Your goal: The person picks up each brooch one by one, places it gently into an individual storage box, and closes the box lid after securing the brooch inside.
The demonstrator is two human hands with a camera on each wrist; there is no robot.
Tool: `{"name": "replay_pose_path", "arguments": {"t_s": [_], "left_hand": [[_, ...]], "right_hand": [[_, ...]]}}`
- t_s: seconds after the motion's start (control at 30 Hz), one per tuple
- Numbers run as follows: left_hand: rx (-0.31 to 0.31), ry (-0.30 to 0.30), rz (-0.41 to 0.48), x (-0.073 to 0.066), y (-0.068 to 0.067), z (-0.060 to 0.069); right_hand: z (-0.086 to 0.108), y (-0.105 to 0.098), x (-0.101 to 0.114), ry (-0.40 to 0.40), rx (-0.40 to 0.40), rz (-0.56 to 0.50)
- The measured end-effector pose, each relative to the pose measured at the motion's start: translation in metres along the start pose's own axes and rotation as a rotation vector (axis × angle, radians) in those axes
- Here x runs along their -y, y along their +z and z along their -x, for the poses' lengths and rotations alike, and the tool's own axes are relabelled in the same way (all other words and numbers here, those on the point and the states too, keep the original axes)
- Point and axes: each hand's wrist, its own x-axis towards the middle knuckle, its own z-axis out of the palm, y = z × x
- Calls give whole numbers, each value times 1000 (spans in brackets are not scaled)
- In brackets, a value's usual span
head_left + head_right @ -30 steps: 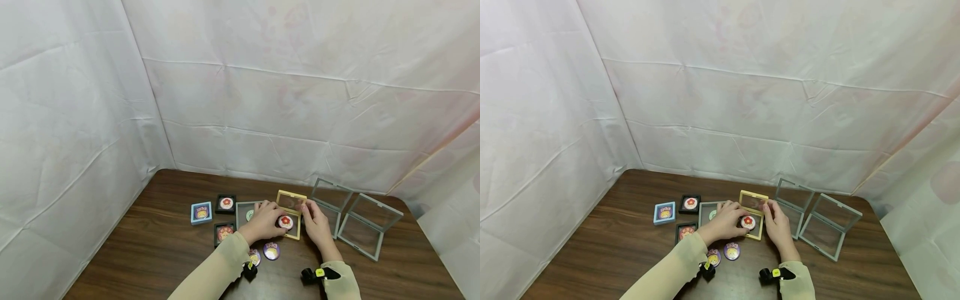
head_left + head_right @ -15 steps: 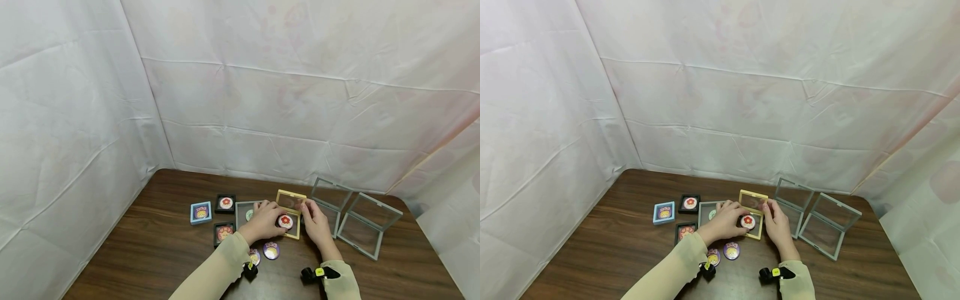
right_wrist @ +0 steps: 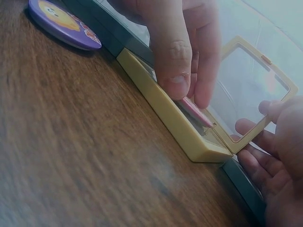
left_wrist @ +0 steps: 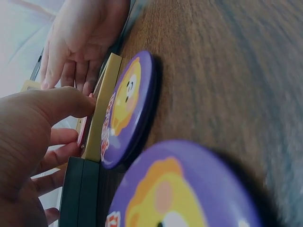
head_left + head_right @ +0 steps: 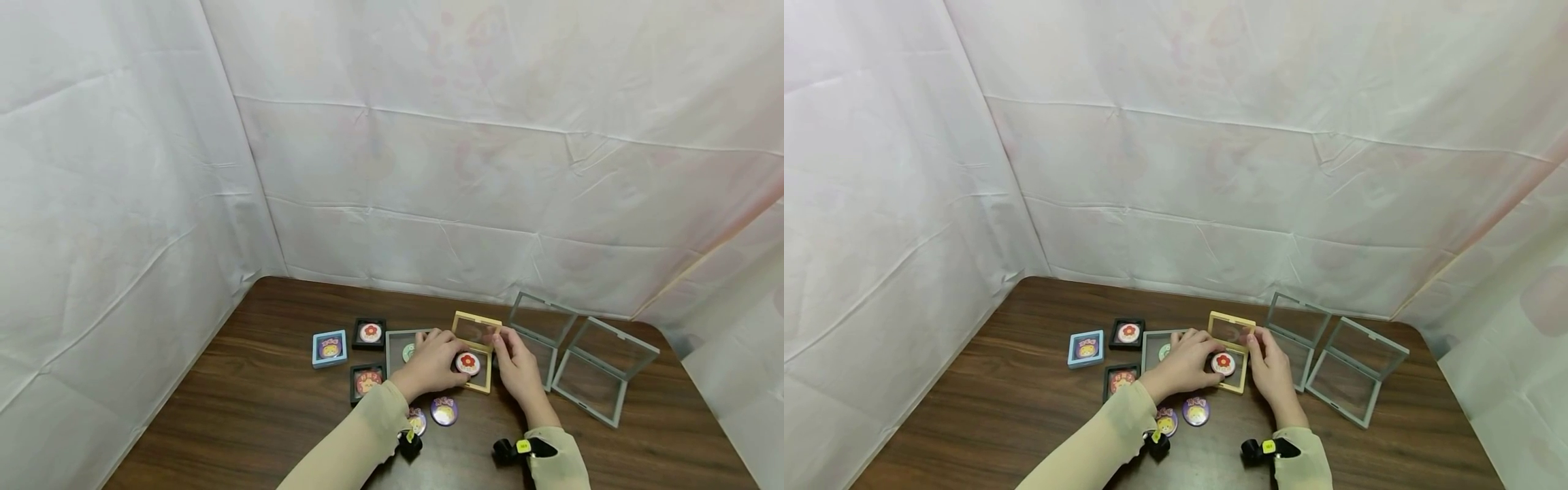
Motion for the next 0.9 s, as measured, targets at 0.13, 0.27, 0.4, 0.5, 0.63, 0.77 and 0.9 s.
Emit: {"name": "replay_pose_path", "arguments": {"t_s": [0.13, 0.27, 0.4, 0.5, 0.63, 0.77, 0.9], "left_hand": [[8, -6, -7, 0, 1, 1], [13, -6, -9, 0, 1, 2], [4, 13, -2, 1, -1, 3], [-3, 41, 18, 3, -4, 4], [6, 75, 70, 9, -9, 7], [23, 90, 146, 17, -13, 10], [-6, 81, 226, 28, -20, 13]], "right_hand": [[1, 1, 0, 9, -17, 29], [1, 1, -1, 3, -16, 34], [-1, 0, -3, -51, -19, 31], [-3, -1, -3, -93, -7, 19], [-3, -4, -3, -120, 3, 41], [-2, -11, 1, -148, 3, 110], [-1, -21, 8, -157, 35, 134]]}}
